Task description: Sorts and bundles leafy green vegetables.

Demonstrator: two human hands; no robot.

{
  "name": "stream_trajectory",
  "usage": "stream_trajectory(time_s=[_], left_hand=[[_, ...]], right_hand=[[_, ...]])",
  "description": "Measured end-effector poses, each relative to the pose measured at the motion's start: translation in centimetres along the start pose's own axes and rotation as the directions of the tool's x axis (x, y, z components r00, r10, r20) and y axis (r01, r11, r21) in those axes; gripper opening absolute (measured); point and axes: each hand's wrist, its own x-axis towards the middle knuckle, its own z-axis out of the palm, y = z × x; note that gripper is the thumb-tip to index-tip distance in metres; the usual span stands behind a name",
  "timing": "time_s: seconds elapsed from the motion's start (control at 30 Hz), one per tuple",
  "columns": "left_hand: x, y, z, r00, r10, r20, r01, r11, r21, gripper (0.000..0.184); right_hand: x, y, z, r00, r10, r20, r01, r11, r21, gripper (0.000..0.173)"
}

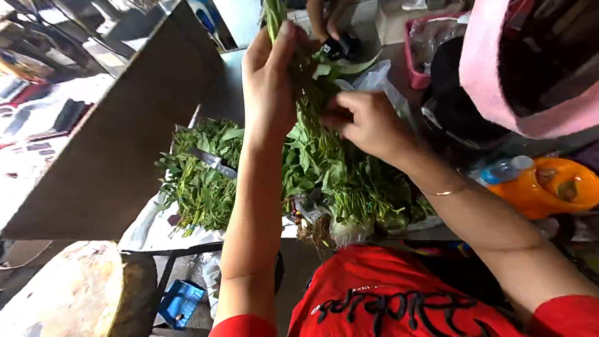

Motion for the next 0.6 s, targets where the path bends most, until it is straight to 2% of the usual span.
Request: stream_trajectory(time_s=[0.1,0.2,0.27,0.37,0.43,0.5,0.53,0.6], left_hand=[[0.0,0.8,1.7,0.999,0.020,0.044,-0.017,0.997,-0.071,0.024],[0.0,0.3,1.7,1.000,0.002,-0.014,-0.003,0.998,-0.064,0.020],[0.3,0.5,-0.6,0.994,0.032,-0.102,-0.029,0.999,0.026,0.022],[0.6,1.0,-6.9,0.971,0.142,-0.193,-0.123,0.986,0.109,0.030],[0.8,1.0,-10.7,0.963,0.170,-0.210,-0.155,0.984,0.086,0.038],[0.6,1.3,-11.7,0.968,0.185,-0.170,-0.171,0.981,0.095,0.038],[0.3,1.6,-11.1,0.972,0.194,-0.134,-0.174,0.974,0.144,0.034],[-1.2,1.9,-7.9,0.987,0.161,0.007,-0.153,0.922,0.356,0.017]], right_hand=[[1.1,1.7,0.2,0.998,0.060,-0.037,-0.063,0.995,-0.079,0.025],[0.0,3.6,0.0,1.000,0.025,0.018,-0.024,0.998,-0.052,0.025],[-3.0,5.2,-1.3,0.997,0.011,0.077,-0.012,1.000,0.013,0.021],[-11.1,8.4,-2.8,0.973,0.087,0.212,-0.094,0.995,0.020,0.010],[-15.8,10.5,-1.3,0.897,0.192,0.398,-0.196,0.980,-0.031,0.012],[-18.7,11.6,0.9,0.811,0.255,0.526,-0.246,0.965,-0.088,0.019],[-19.4,11.8,1.6,0.810,0.256,0.528,-0.242,0.965,-0.097,0.020],[-19.5,12.0,1.8,0.871,0.201,0.447,-0.185,0.980,-0.079,0.016]])
